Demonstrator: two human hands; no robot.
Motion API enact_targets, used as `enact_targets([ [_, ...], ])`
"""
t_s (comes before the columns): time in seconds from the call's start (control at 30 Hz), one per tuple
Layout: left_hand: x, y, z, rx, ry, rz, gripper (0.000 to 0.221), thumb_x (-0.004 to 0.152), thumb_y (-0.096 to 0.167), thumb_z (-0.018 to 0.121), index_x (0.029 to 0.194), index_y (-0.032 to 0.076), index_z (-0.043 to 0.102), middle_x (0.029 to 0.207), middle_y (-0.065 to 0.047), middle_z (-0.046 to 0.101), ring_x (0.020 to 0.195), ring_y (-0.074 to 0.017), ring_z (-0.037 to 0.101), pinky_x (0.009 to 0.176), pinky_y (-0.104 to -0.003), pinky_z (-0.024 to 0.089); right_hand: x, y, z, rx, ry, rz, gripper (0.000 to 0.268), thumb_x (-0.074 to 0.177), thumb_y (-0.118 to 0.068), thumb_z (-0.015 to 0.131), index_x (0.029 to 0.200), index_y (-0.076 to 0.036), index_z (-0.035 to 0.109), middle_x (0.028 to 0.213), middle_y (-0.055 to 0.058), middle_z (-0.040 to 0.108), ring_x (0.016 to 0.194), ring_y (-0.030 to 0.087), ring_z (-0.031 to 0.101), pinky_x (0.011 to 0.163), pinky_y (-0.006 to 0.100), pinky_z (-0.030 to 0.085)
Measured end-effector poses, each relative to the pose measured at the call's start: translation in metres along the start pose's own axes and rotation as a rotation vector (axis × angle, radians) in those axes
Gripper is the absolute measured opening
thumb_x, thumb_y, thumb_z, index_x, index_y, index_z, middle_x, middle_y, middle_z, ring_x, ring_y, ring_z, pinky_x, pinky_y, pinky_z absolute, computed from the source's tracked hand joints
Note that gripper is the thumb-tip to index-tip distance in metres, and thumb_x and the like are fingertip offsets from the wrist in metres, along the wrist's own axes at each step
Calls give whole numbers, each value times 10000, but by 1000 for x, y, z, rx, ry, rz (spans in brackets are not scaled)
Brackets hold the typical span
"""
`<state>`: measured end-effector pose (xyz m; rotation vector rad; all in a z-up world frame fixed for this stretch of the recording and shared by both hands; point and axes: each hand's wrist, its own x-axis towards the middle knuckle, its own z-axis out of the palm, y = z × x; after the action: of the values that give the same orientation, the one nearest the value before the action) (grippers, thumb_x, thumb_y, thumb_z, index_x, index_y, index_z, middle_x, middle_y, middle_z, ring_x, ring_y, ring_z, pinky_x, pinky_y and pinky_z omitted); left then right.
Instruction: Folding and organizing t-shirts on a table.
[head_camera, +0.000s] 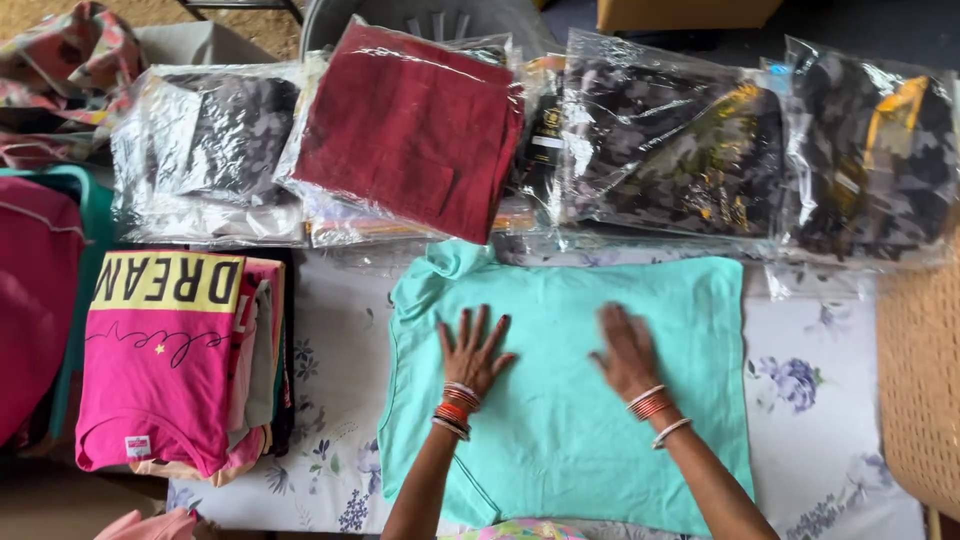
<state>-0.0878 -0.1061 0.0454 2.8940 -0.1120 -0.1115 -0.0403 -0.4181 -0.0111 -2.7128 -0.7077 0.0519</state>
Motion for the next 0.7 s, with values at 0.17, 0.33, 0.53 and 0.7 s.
enact_targets([
  [0.17, -2, -121, 44, -62, 35, -371, 678, 979, 494, 567, 1573, 227, 377, 1641, -88, 370, 1467, -346, 340, 1179, -609, 192, 0, 108, -31, -218, 22, 501, 710, 1048, -483, 334, 1639, -100, 243, 1717, 121, 240, 1593, 296, 189, 1249, 610, 109],
  [0.33, 12, -175, 46, -286, 427, -597, 506, 1039, 340, 587, 1488, 117, 526, 1529, -110, 502, 1403, -376, 460, 1176, -544, 345, 8, 124, -50, -130, 52, 580, 713, 1041, -486, 296, 1646, -121, 207, 1718, 78, 191, 1563, 338, 150, 1231, 603, 33],
  [0.53, 40, -169, 19, -202, 203, -543, 422, 814, 310, 779, 1192, 148, 687, 1402, -156, 559, 1285, -393, 476, 1053, -555, 379, 6, 126, -48, -142, 11, 634, 726, 1031, -508, 305, 1658, -154, 207, 1725, 39, 185, 1582, 309, 150, 1254, 593, 28],
  [0.7, 41, -200, 15, -491, 123, -405, 430, 814, 378, 812, 1088, 98, 636, 1000, -176, 747, 888, -371, 719, 722, -461, 564, 7, 126, -45, -114, 34, 632, 723, 1024, -497, 321, 1658, -165, 223, 1725, 41, 200, 1575, 310, 159, 1249, 587, 22],
])
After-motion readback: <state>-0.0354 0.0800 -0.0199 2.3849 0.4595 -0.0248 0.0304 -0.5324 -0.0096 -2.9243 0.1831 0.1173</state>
